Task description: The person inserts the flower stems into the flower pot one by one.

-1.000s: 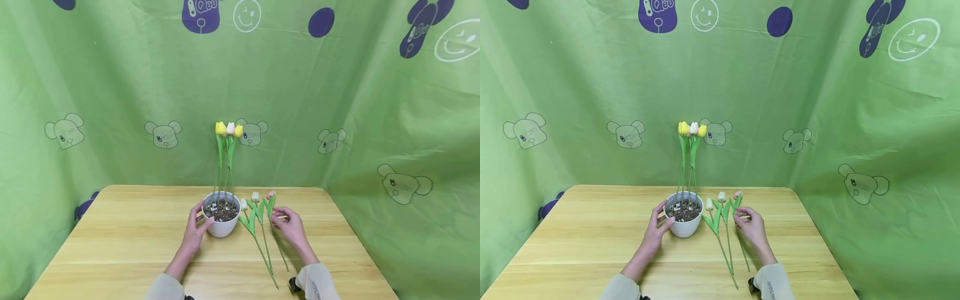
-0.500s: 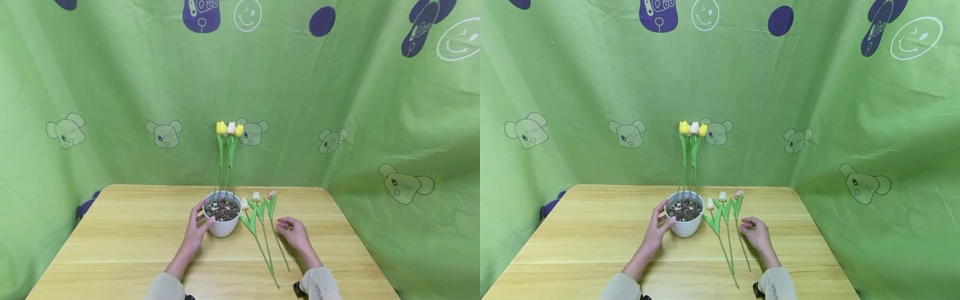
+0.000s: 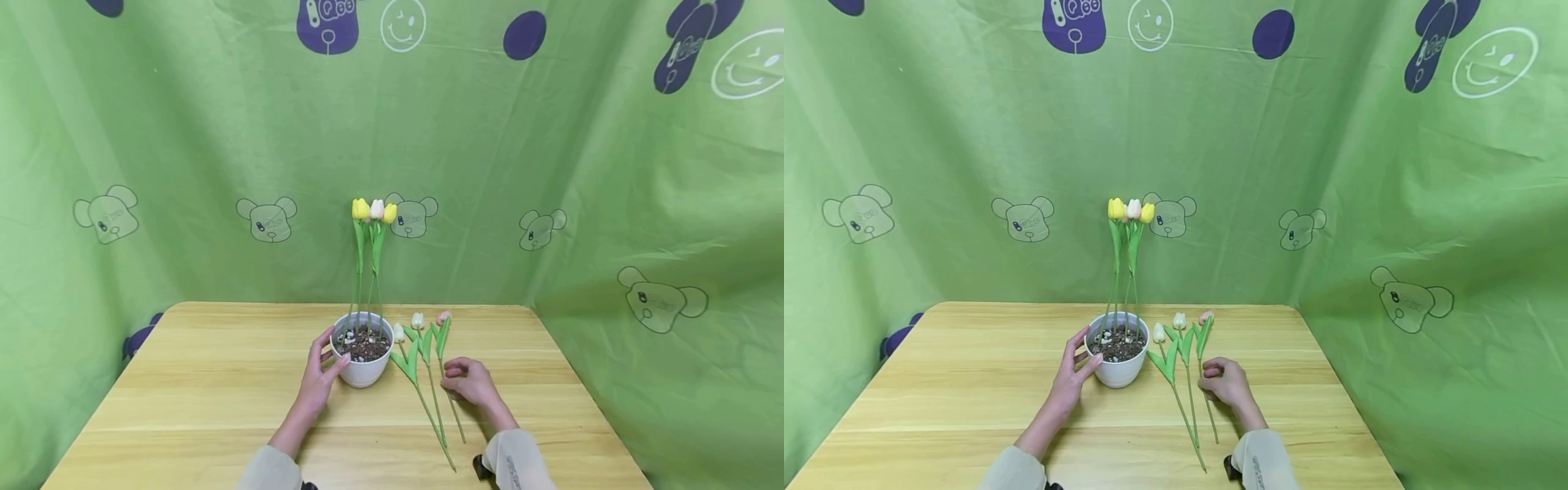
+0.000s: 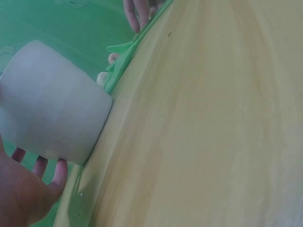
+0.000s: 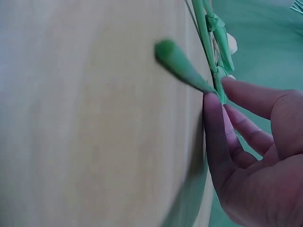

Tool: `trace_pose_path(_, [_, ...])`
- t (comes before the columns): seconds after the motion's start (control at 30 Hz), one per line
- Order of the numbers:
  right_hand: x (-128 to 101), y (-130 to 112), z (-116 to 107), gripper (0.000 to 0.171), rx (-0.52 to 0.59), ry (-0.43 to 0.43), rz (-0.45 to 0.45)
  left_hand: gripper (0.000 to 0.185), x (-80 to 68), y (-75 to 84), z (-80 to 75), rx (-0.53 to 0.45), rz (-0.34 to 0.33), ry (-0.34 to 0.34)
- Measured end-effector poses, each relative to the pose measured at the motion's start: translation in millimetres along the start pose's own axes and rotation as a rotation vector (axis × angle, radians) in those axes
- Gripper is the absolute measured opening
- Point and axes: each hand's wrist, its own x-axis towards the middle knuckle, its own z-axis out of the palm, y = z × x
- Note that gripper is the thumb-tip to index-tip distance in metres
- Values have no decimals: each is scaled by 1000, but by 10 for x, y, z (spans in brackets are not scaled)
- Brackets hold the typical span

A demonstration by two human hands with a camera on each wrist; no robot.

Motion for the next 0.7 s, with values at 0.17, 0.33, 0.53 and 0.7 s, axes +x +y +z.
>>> trace_pose_path(0.17, [18, -28, 28, 42, -41, -13, 2, 71, -2, 6, -1, 5, -2, -2])
trace_pose_path(0.33, [38, -58, 55, 41, -54, -7, 9, 71, 0, 13, -2, 7, 1, 2])
trace_pose_path(0.53, [28, -81, 61, 39, -48, 16, 33, 71, 6, 5, -1, 8, 4, 1])
trace_pose_path(0.7, [36, -72, 47, 38, -33, 24, 36, 71, 9, -7, 0, 7, 3, 0])
